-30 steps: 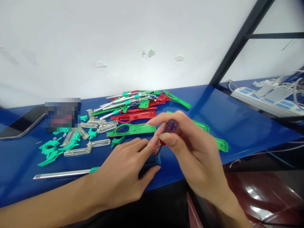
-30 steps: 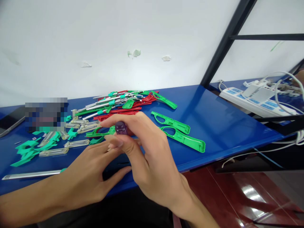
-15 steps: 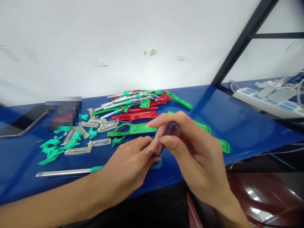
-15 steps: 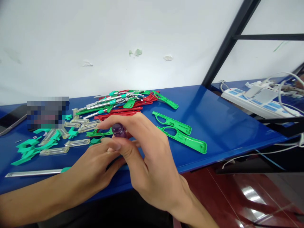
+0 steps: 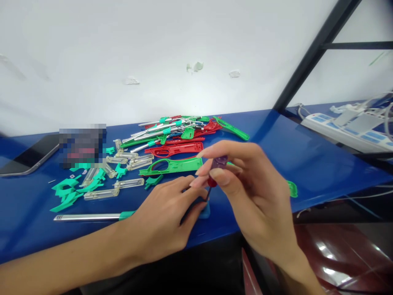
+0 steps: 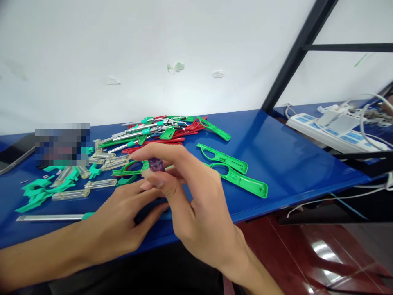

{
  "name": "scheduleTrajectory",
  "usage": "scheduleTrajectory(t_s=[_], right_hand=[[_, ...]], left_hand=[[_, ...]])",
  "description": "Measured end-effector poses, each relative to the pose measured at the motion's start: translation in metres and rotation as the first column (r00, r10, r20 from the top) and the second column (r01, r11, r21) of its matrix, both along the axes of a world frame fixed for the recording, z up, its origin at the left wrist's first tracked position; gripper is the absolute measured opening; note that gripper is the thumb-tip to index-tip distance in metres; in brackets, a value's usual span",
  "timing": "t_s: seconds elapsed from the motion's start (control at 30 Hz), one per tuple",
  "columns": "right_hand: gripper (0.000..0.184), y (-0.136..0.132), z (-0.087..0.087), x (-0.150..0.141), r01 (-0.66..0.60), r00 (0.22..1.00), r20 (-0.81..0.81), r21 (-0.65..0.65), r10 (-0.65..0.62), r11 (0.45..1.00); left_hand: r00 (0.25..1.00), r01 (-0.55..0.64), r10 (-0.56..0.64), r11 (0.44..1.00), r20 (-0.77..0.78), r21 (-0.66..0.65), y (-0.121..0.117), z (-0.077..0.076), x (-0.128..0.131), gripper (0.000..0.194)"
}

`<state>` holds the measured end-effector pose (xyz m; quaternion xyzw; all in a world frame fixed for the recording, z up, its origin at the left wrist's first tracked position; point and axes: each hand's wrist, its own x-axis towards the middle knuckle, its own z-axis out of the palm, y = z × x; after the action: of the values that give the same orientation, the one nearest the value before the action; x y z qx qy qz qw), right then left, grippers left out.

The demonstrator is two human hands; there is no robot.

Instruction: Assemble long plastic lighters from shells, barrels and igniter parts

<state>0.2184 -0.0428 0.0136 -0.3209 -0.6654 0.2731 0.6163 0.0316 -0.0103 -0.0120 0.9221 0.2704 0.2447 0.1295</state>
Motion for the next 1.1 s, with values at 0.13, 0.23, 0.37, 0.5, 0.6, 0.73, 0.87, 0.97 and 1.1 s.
scheduleTrajectory(t_s=[0.13, 0.23, 0.37, 0.5, 0.6, 0.73, 0.87, 0.97, 1.1], right_hand=[[0.024, 0.0009, 0.0013, 0.0016, -0.001, 0.999, 0.036, 0.021, 0.001, 1.000], [0.020, 0.0012, 0.0024, -0.0002, 0.053, 0.999, 0.012, 0.047, -0.053, 0.998], [0.025, 0.0000, 0.0025, -0.0024, 0.165, 0.986, 0.004, 0.084, -0.166, 0.983], [0.037, -0.0011, 0.0004, -0.0017, 0.146, 0.989, -0.002, 0.092, -0.146, 0.985], [0.035, -0.0005, 0.0005, -0.0008, 0.091, 0.996, 0.010, 0.074, -0.092, 0.993], [0.021, 0.0013, 0.0040, 0.0005, 0.003, 0.999, -0.032, 0.083, -0.001, 0.997], [0.020, 0.0023, 0.0038, 0.0015, 0.023, 0.999, -0.050, 0.083, -0.019, 0.996], [0.026, 0.0027, 0.0009, 0.0005, -0.013, 0.999, -0.037, 0.043, 0.015, 0.999], [0.021, 0.0021, 0.0002, -0.0034, -0.025, 0.999, -0.043, 0.066, 0.028, 0.998]], left_hand=[[0.999, 0.038, -0.039, 0.999, 0.011, 0.016, 0.0038, -0.0005, 0.0012, 0.022], [1.000, 0.029, -0.029, 0.999, 0.003, 0.022, 0.0036, 0.0010, 0.0024, 0.023], [0.999, 0.037, -0.037, 0.999, 0.003, 0.022, 0.0008, 0.0019, 0.0016, 0.022], [0.997, 0.039, -0.041, 0.999, -0.058, -0.029, -0.0019, 0.0044, 0.0004, 0.016], [0.995, 0.027, -0.032, 0.998, -0.089, -0.058, -0.0024, 0.0052, 0.0012, 0.019], [0.997, 0.021, -0.030, 0.991, -0.068, -0.134, -0.0018, 0.0036, 0.0018, 0.016], [0.999, 0.016, -0.023, 0.981, -0.036, -0.193, -0.0008, 0.0021, 0.0003, 0.018], [1.000, 0.009, -0.013, 0.979, -0.015, -0.203, -0.0003, 0.0028, 0.0003, 0.018], [1.000, -0.005, 0.001, 0.963, -0.017, -0.269, -0.0006, 0.0049, 0.0021, 0.015]])
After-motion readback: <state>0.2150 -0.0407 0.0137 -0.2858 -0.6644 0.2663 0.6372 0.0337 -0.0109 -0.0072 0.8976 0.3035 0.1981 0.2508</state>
